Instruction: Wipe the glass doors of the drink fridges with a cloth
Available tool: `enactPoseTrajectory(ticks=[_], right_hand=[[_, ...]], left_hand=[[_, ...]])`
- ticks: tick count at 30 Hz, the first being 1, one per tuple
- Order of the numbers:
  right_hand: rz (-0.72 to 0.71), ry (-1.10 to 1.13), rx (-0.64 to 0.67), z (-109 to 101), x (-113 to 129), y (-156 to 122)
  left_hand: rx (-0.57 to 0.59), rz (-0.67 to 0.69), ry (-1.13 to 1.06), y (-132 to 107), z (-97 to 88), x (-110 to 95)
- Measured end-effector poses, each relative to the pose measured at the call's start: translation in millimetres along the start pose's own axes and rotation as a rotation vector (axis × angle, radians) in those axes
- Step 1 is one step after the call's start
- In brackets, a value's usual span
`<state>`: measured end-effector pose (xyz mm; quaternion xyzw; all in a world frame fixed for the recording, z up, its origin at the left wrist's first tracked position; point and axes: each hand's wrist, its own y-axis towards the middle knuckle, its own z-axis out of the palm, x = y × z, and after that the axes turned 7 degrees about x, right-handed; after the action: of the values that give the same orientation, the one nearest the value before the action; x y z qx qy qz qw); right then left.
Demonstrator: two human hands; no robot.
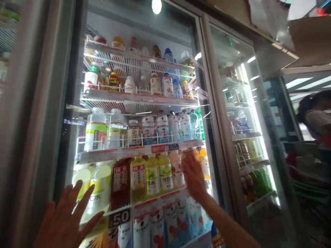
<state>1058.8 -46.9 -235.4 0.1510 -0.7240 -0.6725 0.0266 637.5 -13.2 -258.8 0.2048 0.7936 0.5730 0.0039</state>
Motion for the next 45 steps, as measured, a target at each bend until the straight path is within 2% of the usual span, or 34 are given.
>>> enactPoseTrajectory(ticks=[2,4,5,8,9,10,13,14,15,16,18,19,20,21,23,24,25,26,29,30,31,33,35,37,39,41,42,43,44,45], right_hand=[[0.156,-0.046,-0.192,0.5,-9.6,6.4],[0.191,-0.055,-0.264,5.3,-4.6,6.9],[0.133,-0.046,-0.232,9.3,3.9,2.8],[-0.167,-0.007,-0.014,19.2,33.4,-23.3],[-0.203,-0.009,0.008,19.9,38.3,-32.9],[-0.17,-0.019,-0.021,19.5,40.1,-41.0],[0.158,-0.052,-0.26,19.8,44.7,-52.4],[0.217,-0.047,-0.294,22.3,52.9,-53.4],[0.188,-0.031,-0.265,25.9,65.5,-54.4],[0.084,-0.008,-0.196,30.1,81.1,-55.8],[-0.243,0.039,0.018,37.1,111.0,-59.0],[-0.349,0.048,0.079,39.1,120.6,-59.9],[-0.366,0.046,0.091,40.0,125.1,-59.6],[-0.293,0.036,0.045,40.3,125.6,-58.0],[0.001,0.017,-0.115,42.0,123.9,-52.6],[0.096,0.02,-0.163,44.4,127.2,-50.0],[0.106,0.034,-0.165,47.9,135.5,-48.2],[0.032,0.056,-0.123,52.0,149.1,-47.0],[-0.455,0.135,0.116,63.1,205.6,-37.9],[-0.551,0.151,0.168,65.3,223.0,-29.5],[-0.563,0.159,0.193,66.9,237.4,-18.3],[-0.418,0.165,0.199,70.1,257.2,4.8],[-0.325,0.181,0.212,74.7,269.6,9.9],[-0.441,0.215,0.261,79.2,279.0,-18.2],[-0.631,0.251,0.32,80.1,284.9,-69.8],[-0.792,0.275,0.37,75.0,285.4,-115.4],[-0.842,0.279,0.387,70.8,283.4,-127.4],[-0.847,0.272,0.396,66.2,279.8,-130.4],[-0.784,0.253,0.388,62.2,274.7,-125.5],[-0.657,0.219,0.367,59.1,268.0,-115.3]], left_hand=[[-0.027,0.014,0.034,-5.3,0.5,-7.1],[-0.035,0.02,0.054,-11.6,-0.4,-15.9],[-0.042,0.019,0.065,-15.4,-1.1,-20.8],[-0.026,0.002,0.108,-27.0,-2.5,-35.8],[-0.019,-0.01,0.116,-29.5,-2.4,-39.7],[-0.019,-0.017,0.121,-30.8,-1.9,-42.6],[-0.042,-0.018,0.131,-29.6,0.9,-44.0],[-0.046,-0.015,0.135,-29.5,2.0,-42.3],[-0.04,-0.007,0.141,-30.9,3.0,-40.1],[-0.039,0.002,0.148,-34.5,4.0,-37.4],[-0.042,0.042,0.167,-49.3,6.1,-32.0],[-0.044,0.073,0.177,-60.3,7.6,-29.7],[-0.049,0.105,0.186,-72.7,9.4,-28.0],[-0.06,0.131,0.195,-85.6,11.5,-27.2],[-0.077,0.143,0.214,-109.2,16.2,-28.4],[-0.08,0.131,0.221,-118.3,18.4,-30.4],[-0.078,0.11,0.225,-125.3,20.2,-33.1],[-0.074,0.08,0.226,-130.4,21.5,-36.1],[-0.069,0.045,0.23,-141.3,22.8,-45.7],[-0.069,0.053,0.243,-146.0,22.8,-49.0],[-0.071,0.065,0.263,-152.2,22.8,-52.3],[-0.054,0.072,0.311,-170.4,22.1,-58.8],[-0.028,0.072,0.352,-195.9,19.4,-62.9],[-0.004,0.165,0.369,-226.1,12.8,-61.8],[0.019,0.311,0.375,-255.5,2.0,-54.1],[0.031,0.394,0.374,-276.3,-9.9,-42.5],[0.03,0.399,0.364,-281.1,-14.3,-36.8],[0.021,0.383,0.343,-281.4,-16.9,-32.1],[0.0,0.357,0.31,-277.1,-17.3,-29.2],[-0.024,0.321,0.27,-268.7,-15.5,-28.4]])
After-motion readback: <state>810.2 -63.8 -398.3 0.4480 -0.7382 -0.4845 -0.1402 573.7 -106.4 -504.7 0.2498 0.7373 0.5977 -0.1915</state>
